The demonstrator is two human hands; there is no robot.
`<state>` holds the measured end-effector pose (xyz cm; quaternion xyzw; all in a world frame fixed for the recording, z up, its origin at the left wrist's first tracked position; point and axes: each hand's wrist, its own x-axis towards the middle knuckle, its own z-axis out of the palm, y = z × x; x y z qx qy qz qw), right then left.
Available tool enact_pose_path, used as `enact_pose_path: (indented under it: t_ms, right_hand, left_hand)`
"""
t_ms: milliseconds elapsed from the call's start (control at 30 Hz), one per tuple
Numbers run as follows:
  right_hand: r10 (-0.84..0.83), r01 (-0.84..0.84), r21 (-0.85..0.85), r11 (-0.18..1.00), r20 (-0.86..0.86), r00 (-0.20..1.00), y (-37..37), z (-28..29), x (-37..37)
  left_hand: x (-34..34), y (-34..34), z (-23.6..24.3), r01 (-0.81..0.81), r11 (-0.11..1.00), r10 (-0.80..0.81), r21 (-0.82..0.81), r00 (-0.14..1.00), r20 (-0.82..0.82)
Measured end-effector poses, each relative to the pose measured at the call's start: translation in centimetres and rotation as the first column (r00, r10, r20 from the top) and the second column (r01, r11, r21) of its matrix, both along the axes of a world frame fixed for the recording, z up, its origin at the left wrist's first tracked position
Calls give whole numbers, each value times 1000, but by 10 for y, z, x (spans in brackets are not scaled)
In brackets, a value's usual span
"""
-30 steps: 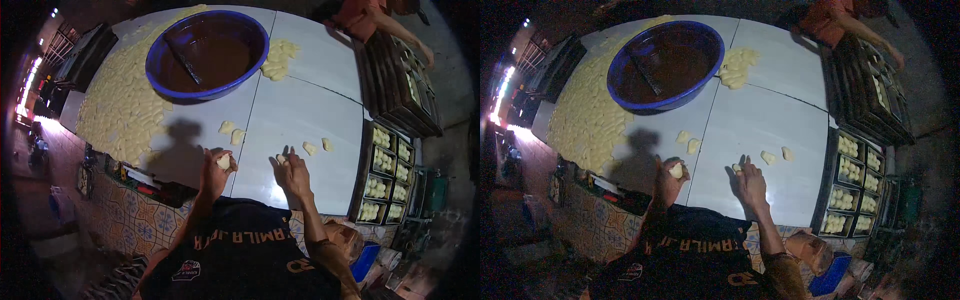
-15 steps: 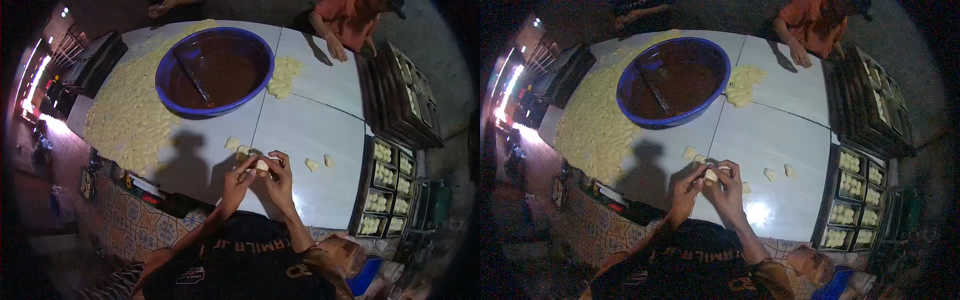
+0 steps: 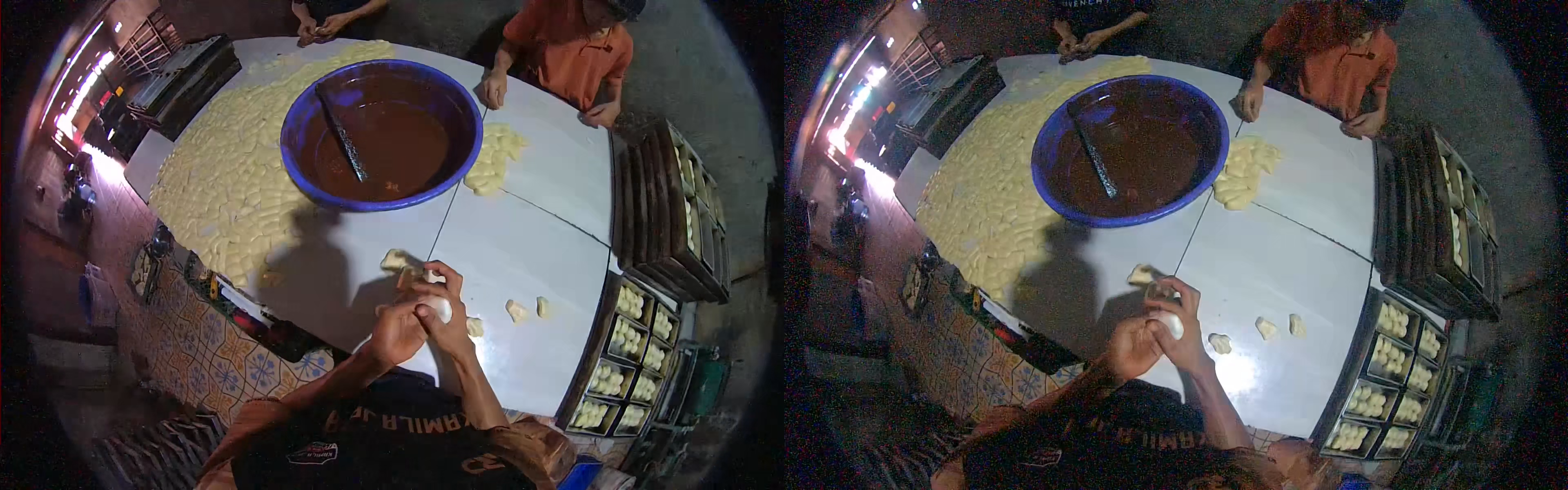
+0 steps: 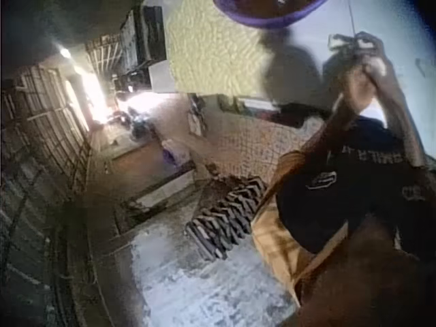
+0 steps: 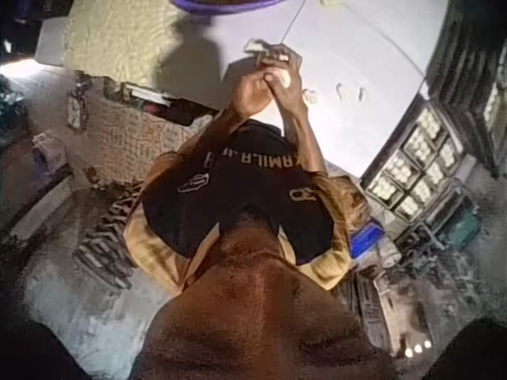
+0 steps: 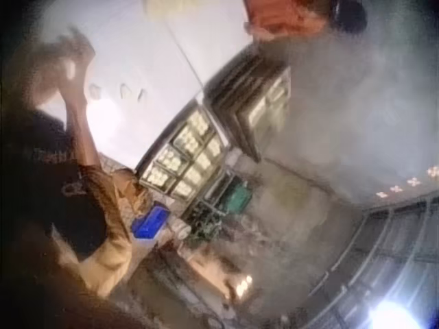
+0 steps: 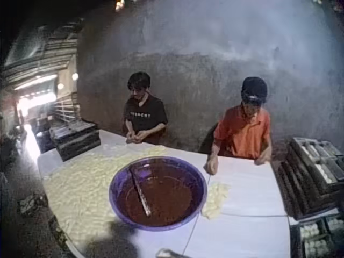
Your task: The person prepares filled dough by pulling dough portions, dipping them into a bowl of chocolate paste, shaping and rolling the dough into buns by hand, and placing the dough buns into baking tins.
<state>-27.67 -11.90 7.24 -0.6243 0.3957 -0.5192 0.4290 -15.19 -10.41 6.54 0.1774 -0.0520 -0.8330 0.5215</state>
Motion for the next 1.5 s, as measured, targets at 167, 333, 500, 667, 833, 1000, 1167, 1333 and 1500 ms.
enact_pose_path:
  t_ms: [167,333,500,667,833,1000,1167,1333,1500]
  right_hand:
    - [15,-105,253,962,336,942,-20,-12,-19]
    - [-86,7,198,980,390,917,-31,-3,-17]
    - [-43,-40,231,972,343,938,-28,-32,-21]
    - [-85,-45,304,952,402,912,-24,-40,-25]
    - [-131,-80,356,931,531,837,-22,-30,-18]
    - [-239,-283,426,859,824,514,-42,-13,-11]
    - [-395,189,491,851,361,845,-28,-12,-8]
    - [-339,338,217,916,-33,940,1,-9,-18]
    - [-129,183,225,957,-234,963,22,10,-40]
  left_hand:
    - [2,-55,26,109,930,-198,-350,953,-229]
    - [23,-177,71,74,727,584,-683,456,671]
    - [45,-280,28,343,866,375,-364,38,926]
    - [30,-287,20,699,702,151,135,-330,932]
    - [29,-248,58,426,899,53,-101,123,991]
    - [0,-141,74,331,860,162,-388,544,823]
    - [-11,-73,23,417,725,602,-548,0,798]
    - [-17,-30,34,283,873,407,-397,25,913]
    - [-8,-20,24,304,879,290,-366,269,919]
